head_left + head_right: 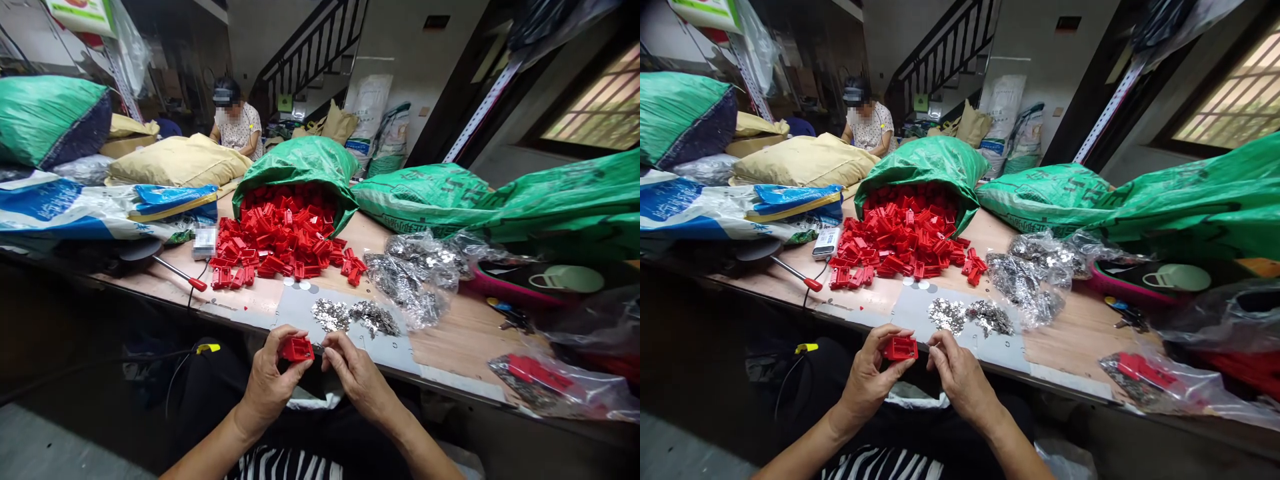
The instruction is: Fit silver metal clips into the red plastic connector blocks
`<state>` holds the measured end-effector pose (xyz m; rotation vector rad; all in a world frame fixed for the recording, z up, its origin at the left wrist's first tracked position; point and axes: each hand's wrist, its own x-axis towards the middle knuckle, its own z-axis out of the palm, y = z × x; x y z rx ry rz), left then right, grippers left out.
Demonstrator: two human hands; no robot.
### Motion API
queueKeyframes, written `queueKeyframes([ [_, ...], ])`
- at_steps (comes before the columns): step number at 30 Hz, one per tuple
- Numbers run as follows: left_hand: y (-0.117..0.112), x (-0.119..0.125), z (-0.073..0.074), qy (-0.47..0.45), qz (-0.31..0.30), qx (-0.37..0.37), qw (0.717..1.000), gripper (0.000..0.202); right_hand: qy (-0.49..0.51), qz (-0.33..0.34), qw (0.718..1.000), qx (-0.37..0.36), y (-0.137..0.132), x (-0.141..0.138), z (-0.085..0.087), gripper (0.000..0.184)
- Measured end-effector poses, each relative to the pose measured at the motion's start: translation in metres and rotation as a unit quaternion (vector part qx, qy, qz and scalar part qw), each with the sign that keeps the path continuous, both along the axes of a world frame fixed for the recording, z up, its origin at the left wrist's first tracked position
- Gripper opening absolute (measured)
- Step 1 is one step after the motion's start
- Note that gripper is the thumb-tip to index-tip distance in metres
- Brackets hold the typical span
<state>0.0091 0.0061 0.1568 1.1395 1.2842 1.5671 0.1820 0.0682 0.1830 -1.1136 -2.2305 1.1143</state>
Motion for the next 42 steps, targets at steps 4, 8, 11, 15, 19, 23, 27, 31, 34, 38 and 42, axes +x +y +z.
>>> queueKeyframes([
  [4, -0.003, -0.006, -0.019, 0.114, -0.059, -0.003, 0.992, 0.038, -0.022, -0.007, 1.000, 0.002, 0.003, 0.006, -0.008, 0.014],
  [8, -0.002, -0.012, -0.058, 0.172, -0.104, 0.011, 0.980, 0.043, -0.046, -0.017, 0.999, 0.019, 0.012, 0.010, -0.011, 0.013],
  [11, 0.000, -0.019, -0.093, 0.187, -0.125, -0.005, 0.974, 0.044, -0.064, -0.034, 0.996, 0.056, 0.027, 0.009, -0.012, 0.014],
  [15, -0.001, -0.029, -0.130, 0.150, -0.048, -0.060, 0.986, 0.043, -0.113, -0.047, 0.986, 0.117, 0.060, 0.001, -0.014, 0.018],
  [19, -0.006, -0.034, -0.153, 0.235, -0.028, -0.024, 0.971, 0.041, -0.170, -0.044, 0.967, 0.185, 0.094, -0.018, -0.019, 0.023],
  [23, -0.012, -0.034, -0.167, 0.397, -0.017, 0.012, 0.917, 0.042, -0.221, -0.022, 0.947, 0.232, 0.117, -0.048, -0.022, 0.029],
  [27, -0.015, -0.030, -0.168, 0.454, -0.019, 0.034, 0.890, 0.044, -0.253, -0.044, 0.936, 0.240, 0.132, -0.078, -0.021, 0.031],
  [31, -0.015, -0.026, -0.150, 0.437, -0.033, 0.075, 0.896, 0.048, -0.273, -0.062, 0.930, 0.239, 0.145, -0.097, -0.020, 0.019],
  [34, -0.011, -0.022, -0.123, 0.393, -0.058, 0.087, 0.914, 0.057, -0.263, -0.065, 0.932, 0.239, 0.151, -0.099, -0.019, 0.013],
  [38, 0.001, -0.014, -0.088, 0.352, -0.060, 0.056, 0.932, 0.072, -0.211, -0.065, 0.944, 0.245, 0.147, -0.089, -0.013, 0.014],
  [42, 0.014, -0.009, -0.073, 0.373, -0.046, -0.037, 0.926, 0.077, -0.143, -0.055, 0.957, 0.247, 0.126, -0.069, -0.007, 0.014],
])
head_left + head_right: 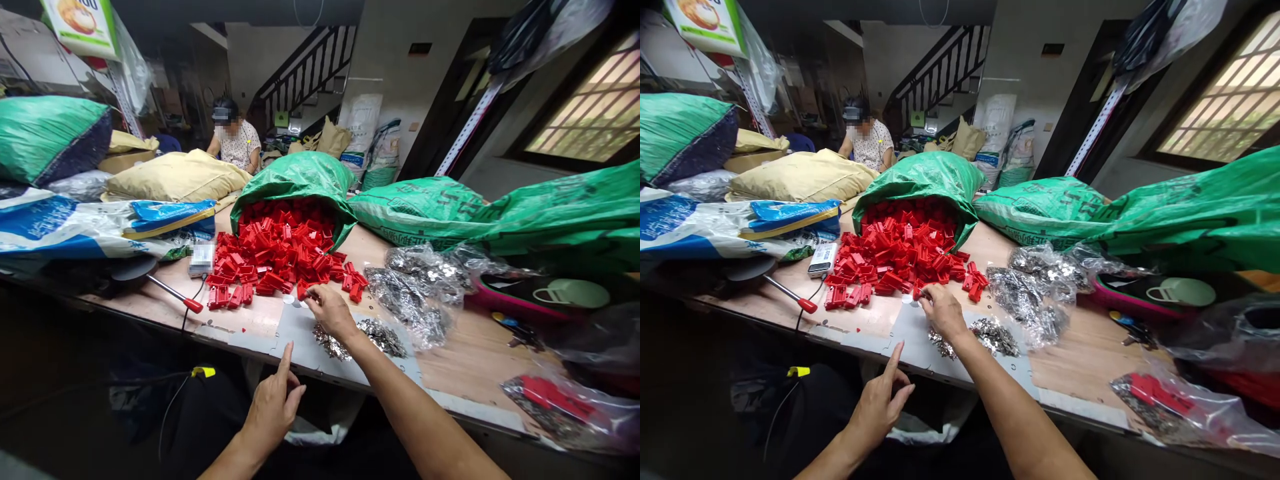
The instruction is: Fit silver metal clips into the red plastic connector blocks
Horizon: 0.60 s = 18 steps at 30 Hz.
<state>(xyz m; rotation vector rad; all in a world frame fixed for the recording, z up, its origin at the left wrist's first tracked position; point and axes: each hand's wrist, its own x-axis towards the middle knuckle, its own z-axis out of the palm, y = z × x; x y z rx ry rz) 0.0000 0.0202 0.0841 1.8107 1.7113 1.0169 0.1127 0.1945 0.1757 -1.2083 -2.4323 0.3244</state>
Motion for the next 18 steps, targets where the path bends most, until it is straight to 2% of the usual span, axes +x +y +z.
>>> queueKeyframes([
  [3, 0.004, 0.000, 0.003, 0.036, 0.011, -0.063, 0.997, 0.073, 0.072, 0.043, 0.996, -0.031, -0.023, 0.018, -0.002, 0.011],
  [7, 0.000, 0.001, 0.009, -0.026, 0.009, -0.058, 0.998, 0.070, 0.158, 0.061, 0.981, -0.099, -0.059, 0.038, -0.009, 0.007],
  [10, -0.004, 0.004, 0.016, -0.072, 0.017, -0.027, 0.997, 0.069, 0.187, 0.054, 0.972, -0.134, -0.084, 0.046, -0.011, 0.008],
  [12, -0.006, 0.005, 0.019, -0.067, 0.024, 0.000, 0.997, 0.069, 0.209, 0.051, 0.963, -0.165, -0.099, 0.050, -0.012, 0.008],
  [15, -0.009, 0.006, 0.022, 0.002, 0.029, 0.075, 0.997, 0.065, 0.232, 0.050, 0.946, -0.220, -0.117, 0.053, -0.015, 0.008],
  [18, -0.011, 0.007, 0.022, 0.075, 0.032, 0.168, 0.982, 0.056, 0.257, 0.048, 0.924, -0.278, -0.133, 0.055, -0.018, 0.008],
])
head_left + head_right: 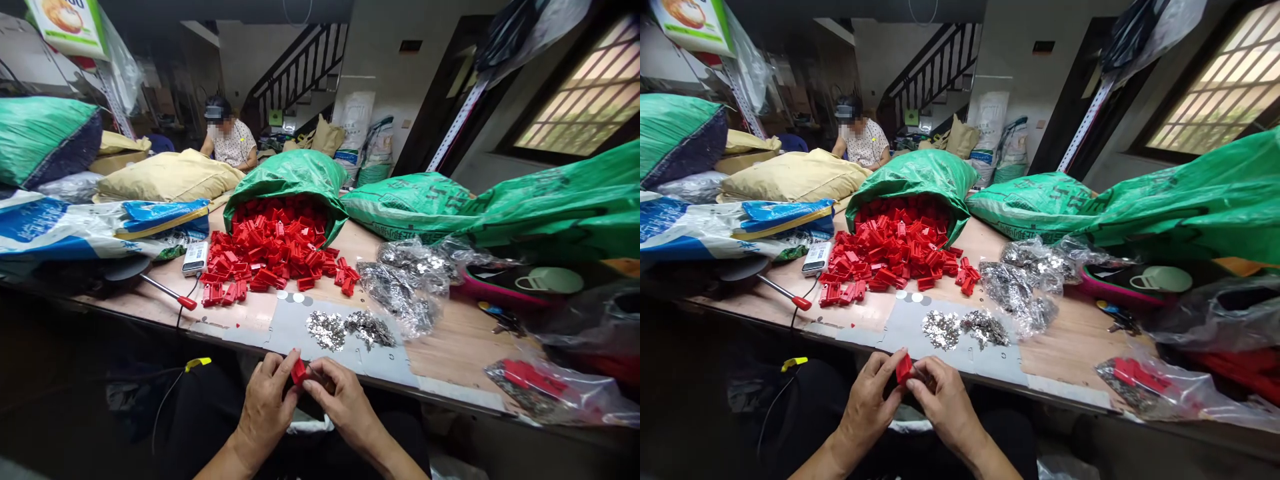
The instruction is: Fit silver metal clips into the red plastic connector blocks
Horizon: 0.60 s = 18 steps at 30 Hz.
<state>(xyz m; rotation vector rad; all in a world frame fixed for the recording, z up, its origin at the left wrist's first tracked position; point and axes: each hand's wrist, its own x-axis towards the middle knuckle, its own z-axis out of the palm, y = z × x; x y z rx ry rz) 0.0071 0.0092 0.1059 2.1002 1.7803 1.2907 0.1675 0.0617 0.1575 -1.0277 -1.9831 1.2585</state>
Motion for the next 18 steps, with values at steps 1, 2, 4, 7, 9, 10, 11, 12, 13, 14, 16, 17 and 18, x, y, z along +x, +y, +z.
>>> queueKeyframes([
  [1, -0.001, 0.001, 0.000, 0.012, 0.001, 0.025, 1.000, 0.053, 0.010, 0.001, 1.000, -0.021, -0.005, 0.000, -0.001, 0.009],
  [2, -0.001, 0.001, 0.000, 0.018, -0.002, 0.044, 0.999, 0.051, 0.018, 0.000, 0.999, -0.040, -0.009, 0.001, -0.001, 0.011],
  [4, -0.002, 0.003, 0.002, 0.021, -0.016, 0.063, 0.998, 0.050, 0.031, 0.001, 0.997, -0.064, -0.016, 0.001, 0.000, 0.015],
  [7, -0.003, 0.004, 0.007, -0.006, -0.045, 0.040, 0.998, 0.048, 0.033, 0.009, 0.997, -0.065, -0.017, 0.007, 0.002, 0.015],
  [9, -0.003, 0.003, 0.012, -0.058, -0.050, 0.003, 0.997, 0.040, 0.012, -0.005, 0.999, -0.041, -0.010, 0.017, 0.002, 0.017],
  [10, -0.002, 0.003, 0.014, -0.091, -0.046, -0.014, 0.995, 0.034, -0.004, -0.025, 0.999, -0.024, -0.004, 0.024, 0.002, 0.018],
  [11, -0.002, 0.002, 0.015, -0.125, -0.037, -0.030, 0.991, 0.029, -0.025, -0.053, 0.998, -0.001, 0.002, 0.033, 0.000, 0.019],
  [12, -0.001, 0.001, 0.016, -0.157, -0.026, -0.044, 0.986, 0.026, -0.047, -0.085, 0.995, 0.018, 0.010, 0.043, -0.002, 0.020],
  [13, -0.001, -0.001, 0.017, -0.191, -0.014, -0.054, 0.980, 0.025, -0.071, -0.117, 0.990, 0.038, 0.017, 0.054, -0.005, 0.020],
  [14, 0.000, -0.002, 0.017, -0.226, -0.004, -0.065, 0.972, 0.025, -0.100, -0.145, 0.982, 0.062, 0.025, 0.064, -0.008, 0.021],
  [16, 0.002, -0.003, 0.017, -0.297, 0.005, -0.087, 0.951, 0.028, -0.163, -0.198, 0.959, 0.119, 0.037, 0.082, -0.014, 0.017],
  [17, 0.003, -0.003, 0.018, -0.328, 0.006, -0.097, 0.940, 0.030, -0.193, -0.216, 0.947, 0.138, 0.042, 0.088, -0.017, 0.015],
  [18, 0.004, -0.002, 0.018, -0.352, 0.004, -0.104, 0.930, 0.031, -0.222, -0.226, 0.936, 0.151, 0.046, 0.092, -0.019, 0.013],
])
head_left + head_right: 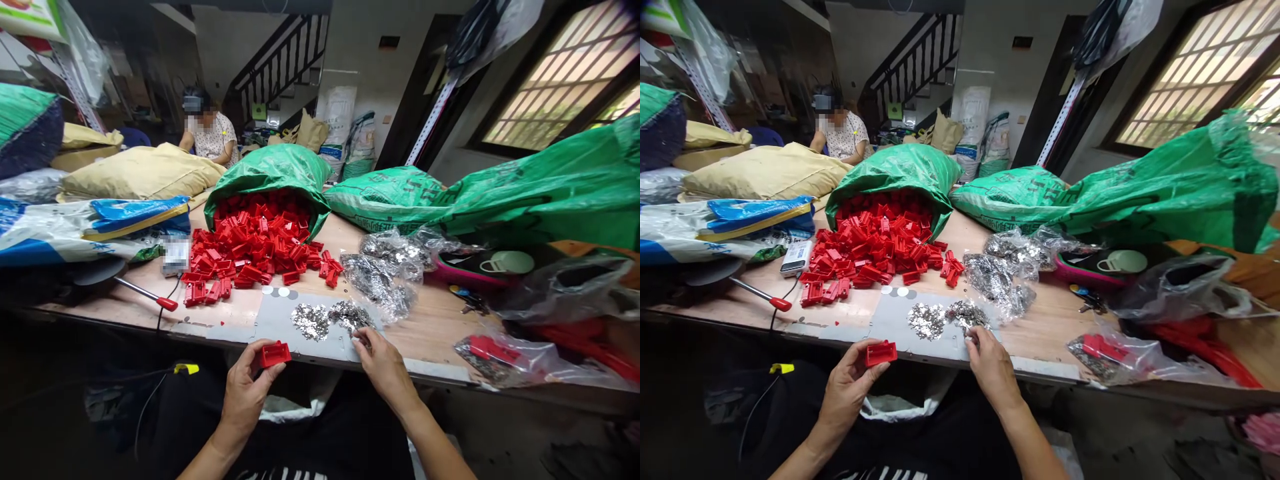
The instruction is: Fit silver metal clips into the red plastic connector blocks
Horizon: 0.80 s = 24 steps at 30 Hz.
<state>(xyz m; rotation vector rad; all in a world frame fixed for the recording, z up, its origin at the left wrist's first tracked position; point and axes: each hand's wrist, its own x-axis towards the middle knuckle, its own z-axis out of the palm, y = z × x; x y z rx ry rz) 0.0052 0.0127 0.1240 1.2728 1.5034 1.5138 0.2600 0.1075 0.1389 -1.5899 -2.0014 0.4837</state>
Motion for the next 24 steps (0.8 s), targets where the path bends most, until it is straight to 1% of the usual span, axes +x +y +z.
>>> queueKeyframes([
  [2, 0.001, 0.002, 0.002, -0.030, -0.006, -0.007, 1.000, 0.032, -0.059, -0.021, 0.998, 0.001, 0.005, 0.003, -0.001, 0.010],
  [5, 0.002, 0.004, 0.003, -0.041, -0.011, -0.007, 0.999, 0.033, -0.142, -0.048, 0.989, -0.004, 0.007, -0.004, 0.001, 0.013],
  [7, 0.003, 0.005, 0.002, -0.049, -0.015, -0.012, 0.999, 0.032, -0.180, -0.058, 0.982, -0.003, 0.008, -0.010, 0.003, 0.013],
  [9, 0.004, 0.004, 0.000, -0.055, -0.023, -0.018, 0.998, 0.031, -0.198, -0.058, 0.979, 0.003, 0.009, -0.012, 0.004, 0.010],
  [11, 0.005, 0.002, -0.002, -0.053, -0.025, -0.015, 0.998, 0.031, -0.199, -0.053, 0.979, 0.013, 0.011, -0.012, 0.004, 0.008],
  [15, 0.009, 0.003, 0.000, -0.031, -0.007, -0.003, 0.999, 0.029, -0.182, -0.041, 0.982, 0.019, 0.015, -0.008, 0.001, 0.010],
  [19, 0.016, 0.009, 0.003, 0.018, -0.058, -0.015, 0.998, 0.027, -0.153, -0.041, 0.987, 0.026, 0.017, -0.003, -0.003, 0.012],
  [20, 0.018, 0.010, 0.003, 0.032, -0.060, -0.015, 0.998, 0.026, -0.144, -0.046, 0.988, 0.027, 0.018, -0.001, -0.005, 0.013],
  [22, 0.023, 0.010, 0.003, 0.048, -0.039, -0.013, 0.998, 0.025, -0.115, -0.054, 0.991, 0.032, 0.019, 0.003, -0.006, 0.014],
  [24, 0.028, 0.008, 0.002, 0.052, -0.017, -0.017, 0.998, 0.025, -0.074, -0.052, 0.995, 0.037, 0.019, 0.006, -0.007, 0.021],
])
